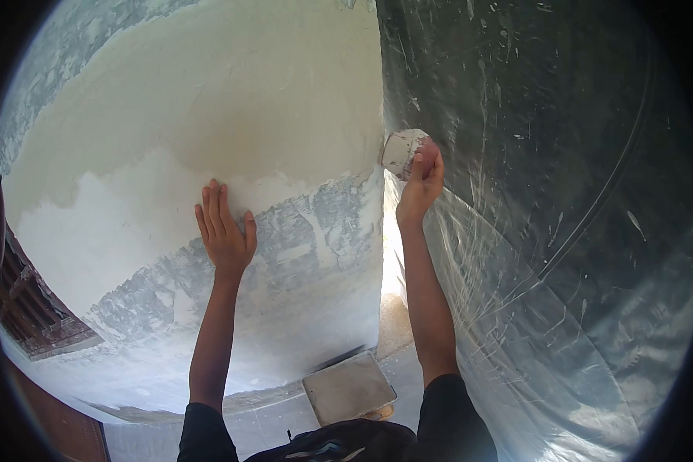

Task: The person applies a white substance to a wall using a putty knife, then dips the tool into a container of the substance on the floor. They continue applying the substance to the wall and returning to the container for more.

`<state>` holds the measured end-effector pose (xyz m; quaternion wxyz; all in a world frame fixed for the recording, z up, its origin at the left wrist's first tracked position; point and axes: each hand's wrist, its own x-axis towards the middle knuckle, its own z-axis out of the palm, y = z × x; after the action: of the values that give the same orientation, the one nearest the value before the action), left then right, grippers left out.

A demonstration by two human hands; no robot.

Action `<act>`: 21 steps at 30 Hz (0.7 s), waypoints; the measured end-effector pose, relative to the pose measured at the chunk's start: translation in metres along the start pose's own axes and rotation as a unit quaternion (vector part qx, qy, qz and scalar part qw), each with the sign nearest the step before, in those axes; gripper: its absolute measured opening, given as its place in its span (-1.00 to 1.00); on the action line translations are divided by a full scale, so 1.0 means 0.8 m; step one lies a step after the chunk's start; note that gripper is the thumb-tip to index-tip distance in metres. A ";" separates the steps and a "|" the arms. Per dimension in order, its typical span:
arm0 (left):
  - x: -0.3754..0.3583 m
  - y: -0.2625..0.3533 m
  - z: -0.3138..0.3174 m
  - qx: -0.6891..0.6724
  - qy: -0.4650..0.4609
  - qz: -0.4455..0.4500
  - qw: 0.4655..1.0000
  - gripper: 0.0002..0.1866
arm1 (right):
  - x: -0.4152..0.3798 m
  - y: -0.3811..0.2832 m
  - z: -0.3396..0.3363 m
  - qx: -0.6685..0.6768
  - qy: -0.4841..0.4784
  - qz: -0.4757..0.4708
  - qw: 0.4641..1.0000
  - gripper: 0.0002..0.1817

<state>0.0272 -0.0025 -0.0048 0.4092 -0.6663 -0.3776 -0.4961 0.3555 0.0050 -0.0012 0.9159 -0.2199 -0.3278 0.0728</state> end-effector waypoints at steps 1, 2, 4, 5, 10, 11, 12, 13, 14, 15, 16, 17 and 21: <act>0.000 0.001 0.001 0.004 -0.002 -0.001 1.000 -0.40 | -0.002 -0.004 0.001 0.025 -0.028 -0.010 0.999 -0.53; 0.001 0.001 0.001 0.003 -0.002 -0.001 1.000 -0.40 | -0.005 0.007 0.000 0.010 -0.061 -0.016 0.998 -0.51; 0.000 0.001 0.001 -0.008 -0.002 -0.006 1.000 -0.40 | -0.008 0.013 -0.003 -0.058 -0.075 -0.029 0.995 -0.52; 0.000 0.002 0.001 -0.010 -0.004 -0.005 1.000 -0.40 | -0.008 0.015 -0.004 -0.122 -0.092 -0.040 0.987 -0.52; 0.000 0.001 0.001 0.004 0.002 -0.002 1.000 -0.40 | -0.003 0.002 -0.009 0.010 -0.007 -0.016 1.000 -0.51; 0.000 0.001 0.001 0.004 0.003 -0.002 1.000 -0.40 | -0.009 0.003 -0.006 0.011 -0.008 -0.017 1.000 -0.51; 0.000 0.001 0.001 0.002 0.001 -0.004 1.000 -0.40 | -0.014 0.009 -0.007 -0.035 -0.051 -0.028 0.998 -0.52; 0.000 0.001 0.001 -0.001 -0.001 -0.005 1.000 -0.40 | -0.017 0.015 -0.010 -0.081 -0.093 -0.038 0.992 -0.53; -0.001 0.002 0.001 -0.002 -0.003 -0.004 1.000 -0.40 | -0.014 0.022 -0.014 -0.143 -0.096 -0.055 0.984 -0.54; -0.001 0.002 0.001 -0.005 -0.003 -0.004 1.000 -0.40 | -0.011 0.020 -0.016 -0.144 -0.095 -0.054 0.984 -0.54; 0.000 0.001 0.000 -0.006 -0.002 -0.004 1.000 -0.40 | -0.008 0.019 -0.017 -0.107 -0.046 -0.035 0.993 -0.54; 0.000 0.000 0.000 -0.005 -0.002 -0.004 1.000 -0.40 | -0.004 0.017 -0.017 -0.068 0.001 -0.016 0.998 -0.53; 0.000 0.001 0.001 0.002 0.001 -0.003 1.000 -0.41 | -0.017 -0.002 -0.001 0.008 -0.046 -0.016 0.999 -0.55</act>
<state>0.0281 -0.0020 -0.0048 0.4097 -0.6635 -0.3800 -0.4975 0.3456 -0.0006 -0.0088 0.9025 -0.2040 -0.3726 0.0711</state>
